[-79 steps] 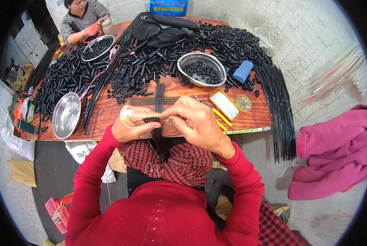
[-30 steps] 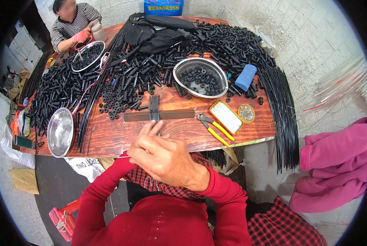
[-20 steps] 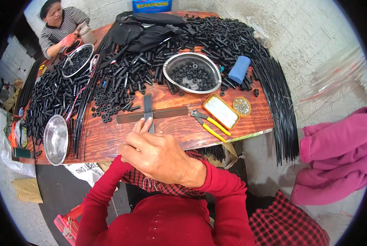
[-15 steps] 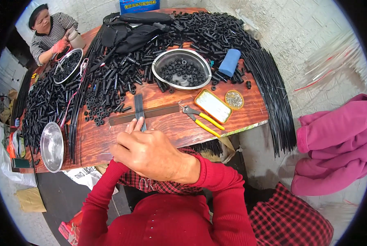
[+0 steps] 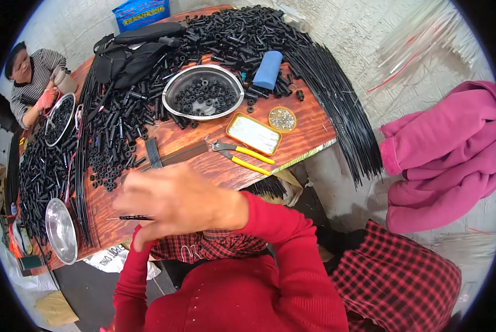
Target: The recorder is bundling groups of black electrical wires and attaching them to a central connector or housing unit at a production workbench.
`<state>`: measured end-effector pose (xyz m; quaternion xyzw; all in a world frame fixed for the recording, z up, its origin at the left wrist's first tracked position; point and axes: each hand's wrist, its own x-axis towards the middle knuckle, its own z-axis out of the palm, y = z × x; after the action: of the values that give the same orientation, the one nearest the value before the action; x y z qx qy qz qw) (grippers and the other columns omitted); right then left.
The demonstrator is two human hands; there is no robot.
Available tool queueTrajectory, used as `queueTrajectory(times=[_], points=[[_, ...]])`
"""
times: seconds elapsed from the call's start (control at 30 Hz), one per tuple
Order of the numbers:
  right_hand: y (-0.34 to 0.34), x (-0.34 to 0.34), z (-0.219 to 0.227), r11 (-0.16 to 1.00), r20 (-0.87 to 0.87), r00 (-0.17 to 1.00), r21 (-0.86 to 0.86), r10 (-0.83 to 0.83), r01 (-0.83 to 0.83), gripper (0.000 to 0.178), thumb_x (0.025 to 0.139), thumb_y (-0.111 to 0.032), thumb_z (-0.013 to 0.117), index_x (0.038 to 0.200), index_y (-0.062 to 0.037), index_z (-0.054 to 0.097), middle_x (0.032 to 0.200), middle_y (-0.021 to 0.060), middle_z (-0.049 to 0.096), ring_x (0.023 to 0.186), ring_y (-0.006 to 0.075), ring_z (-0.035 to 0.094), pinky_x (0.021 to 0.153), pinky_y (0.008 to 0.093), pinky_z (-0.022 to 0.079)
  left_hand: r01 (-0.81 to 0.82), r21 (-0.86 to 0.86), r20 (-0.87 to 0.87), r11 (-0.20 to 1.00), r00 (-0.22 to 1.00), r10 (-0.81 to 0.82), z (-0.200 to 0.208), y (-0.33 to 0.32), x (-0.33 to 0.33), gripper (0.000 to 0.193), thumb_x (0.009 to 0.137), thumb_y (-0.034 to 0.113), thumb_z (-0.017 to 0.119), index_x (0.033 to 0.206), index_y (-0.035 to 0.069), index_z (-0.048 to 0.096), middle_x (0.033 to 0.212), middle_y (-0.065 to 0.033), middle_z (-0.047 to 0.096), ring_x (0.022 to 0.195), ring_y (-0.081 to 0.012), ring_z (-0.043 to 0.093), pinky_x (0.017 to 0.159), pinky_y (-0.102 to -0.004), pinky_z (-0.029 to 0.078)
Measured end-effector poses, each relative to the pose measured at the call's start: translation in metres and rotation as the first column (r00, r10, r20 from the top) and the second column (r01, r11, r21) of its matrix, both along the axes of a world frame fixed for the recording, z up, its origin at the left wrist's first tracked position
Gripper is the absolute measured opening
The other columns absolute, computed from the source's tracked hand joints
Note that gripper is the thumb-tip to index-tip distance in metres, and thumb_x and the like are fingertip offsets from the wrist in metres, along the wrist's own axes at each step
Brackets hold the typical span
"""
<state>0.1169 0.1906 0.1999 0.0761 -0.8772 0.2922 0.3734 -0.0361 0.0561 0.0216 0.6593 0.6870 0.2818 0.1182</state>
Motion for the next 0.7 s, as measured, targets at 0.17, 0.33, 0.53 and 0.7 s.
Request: queueTrajectory(times=[0.17, 0.33, 0.53, 0.7], points=[[0.066, 0.058, -0.047, 0.890, 0.191, 0.890, -0.121, -0.414, 0.439, 0.019, 0.087, -0.014, 0.069, 0.100, -0.0014, 0.070, 0.090, 0.0124, 0.067, 0.075, 0.0232, 0.066, 0.064, 0.0324, 0.052, 0.077, -0.032, -0.203, 0.996, 0.976, -0.082, 0.016, 0.000, -0.004, 0.092, 0.068, 0.054, 0.078, 0.145, 0.014, 0.046, 0.158, -0.0233, 0.022, 0.143, -0.0480, 0.023, 0.115, -0.0552, 0.024], [0.126, 0.121, -0.128, 0.647, 0.331, 0.585, 0.118, -0.741, 0.753, 0.011, 0.085, -0.010, 0.067, 0.095, -0.0050, 0.071, 0.087, 0.0106, 0.067, 0.072, 0.0278, 0.065, 0.063, 0.0365, 0.050, 0.096, 0.008, -0.200, 0.995, 0.976, -0.092, 0.022, 0.004, -0.001, 0.097, 0.062, 0.046, 0.085, 0.145, 0.015, 0.045, 0.156, -0.0238, 0.026, 0.140, -0.0484, 0.027, 0.114, -0.0557, 0.029], [0.138, 0.117, -0.140, 0.661, 0.380, 0.565, 0.199, -0.732, 0.723, 0.012, 0.085, -0.014, 0.068, 0.092, -0.0054, 0.071, 0.090, 0.0110, 0.068, 0.077, 0.0294, 0.066, 0.066, 0.0394, 0.051, 0.091, -0.015, -0.190, 0.996, 0.977, -0.092, 0.023, 0.002, -0.001, 0.097, 0.063, 0.046, 0.085, 0.145, 0.015, 0.044, 0.156, -0.0232, 0.025, 0.141, -0.0477, 0.026, 0.114, -0.0551, 0.028], [0.145, 0.108, -0.147, 0.641, 0.432, 0.511, 0.239, -0.743, 0.730, 0.010, 0.082, -0.016, 0.070, 0.084, -0.0062, 0.070, 0.087, 0.0111, 0.069, 0.077, 0.0307, 0.067, 0.066, 0.0404, 0.051, 0.045, -0.046, -0.194, 0.998, 0.979, -0.054, 0.024, -0.001, -0.004, 0.093, 0.067, 0.049, 0.082, 0.145, 0.014, 0.045, 0.156, -0.0236, 0.026, 0.142, -0.0467, 0.026, 0.114, -0.0549, 0.028]])
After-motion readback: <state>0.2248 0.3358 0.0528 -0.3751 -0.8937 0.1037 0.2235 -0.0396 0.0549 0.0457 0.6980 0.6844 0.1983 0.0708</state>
